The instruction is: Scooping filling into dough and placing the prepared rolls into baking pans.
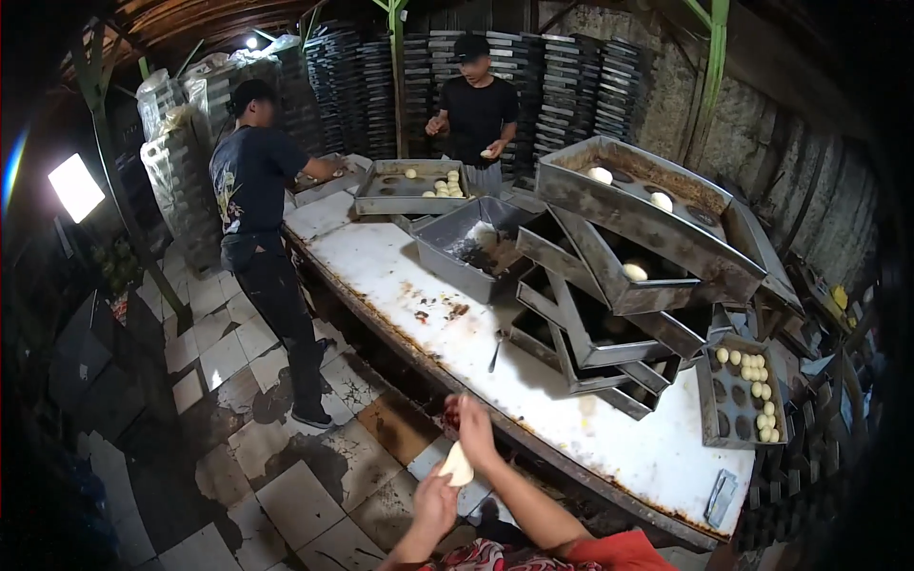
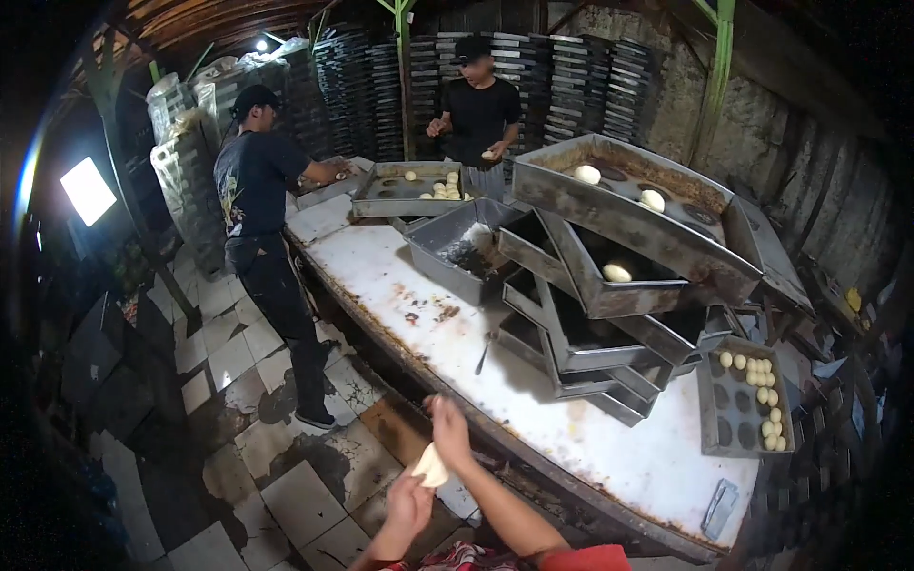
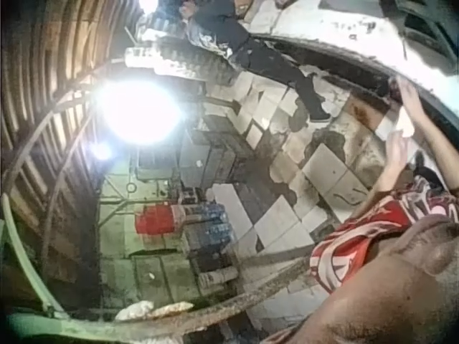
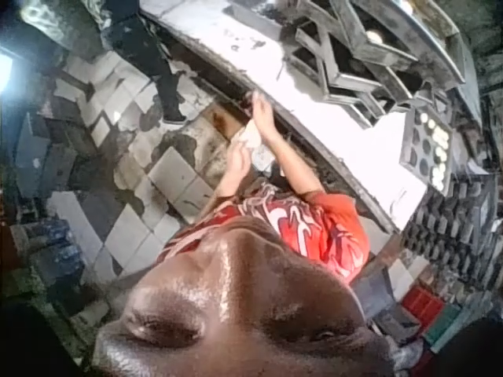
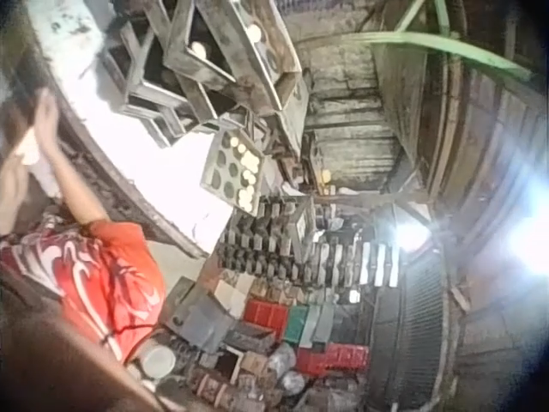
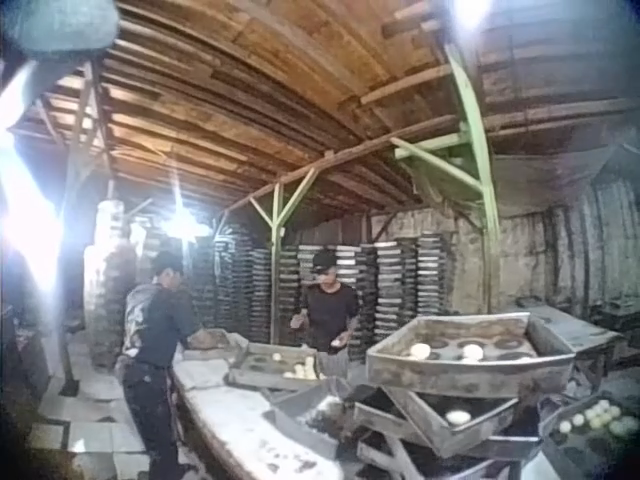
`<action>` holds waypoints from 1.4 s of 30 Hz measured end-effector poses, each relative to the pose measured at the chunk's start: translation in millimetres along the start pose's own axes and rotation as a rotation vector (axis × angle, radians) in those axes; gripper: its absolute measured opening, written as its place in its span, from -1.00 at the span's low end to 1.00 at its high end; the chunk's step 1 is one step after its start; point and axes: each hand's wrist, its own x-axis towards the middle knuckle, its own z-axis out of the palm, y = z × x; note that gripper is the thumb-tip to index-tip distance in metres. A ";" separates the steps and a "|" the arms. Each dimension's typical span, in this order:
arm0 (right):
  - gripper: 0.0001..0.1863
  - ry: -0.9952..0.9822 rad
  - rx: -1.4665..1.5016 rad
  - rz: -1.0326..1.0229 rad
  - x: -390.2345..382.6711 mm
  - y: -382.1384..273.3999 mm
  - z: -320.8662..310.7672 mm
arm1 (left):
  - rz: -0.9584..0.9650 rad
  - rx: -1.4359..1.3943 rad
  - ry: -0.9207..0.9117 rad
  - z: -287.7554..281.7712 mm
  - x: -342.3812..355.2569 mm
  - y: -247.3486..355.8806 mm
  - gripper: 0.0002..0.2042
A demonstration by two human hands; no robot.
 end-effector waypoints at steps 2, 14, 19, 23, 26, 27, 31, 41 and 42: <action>-0.64 0.217 -0.564 -0.125 39.4 10.4 5.8 | -0.179 -0.115 -0.113 -13.6 15.4 30.8 -0.63; -0.67 0.576 -1.192 0.214 184.4 78.2 -42.6 | -0.349 0.405 -0.150 -3.2 155.0 63.5 -0.66; -0.86 0.511 -0.832 0.077 147.6 43.5 -9.7 | -0.208 0.721 -0.117 7.2 227.6 81.1 -0.70; -0.91 0.526 -0.701 -0.173 181.6 2.2 27.7 | -0.258 0.904 -0.741 38.9 254.9 73.5 -0.59; -0.93 0.543 -0.876 -0.396 272.9 -40.0 28.8 | -0.520 0.594 -0.669 45.5 303.2 124.6 -0.53; -0.86 0.463 -0.998 -0.223 307.1 -40.9 24.4 | -0.542 0.433 -0.681 56.4 313.5 149.9 -0.49; -0.68 0.420 -1.561 -0.366 421.5 31.4 -38.4 | -0.776 0.251 -0.602 60.0 359.8 187.4 -0.38; -0.69 -0.508 -1.659 0.569 455.5 8.8 -46.2 | -0.957 0.362 -0.655 35.4 432.4 224.9 -0.60; -0.69 -0.633 -1.641 0.506 456.6 -0.5 -59.1 | -0.935 0.369 -0.692 33.5 438.5 224.3 -0.61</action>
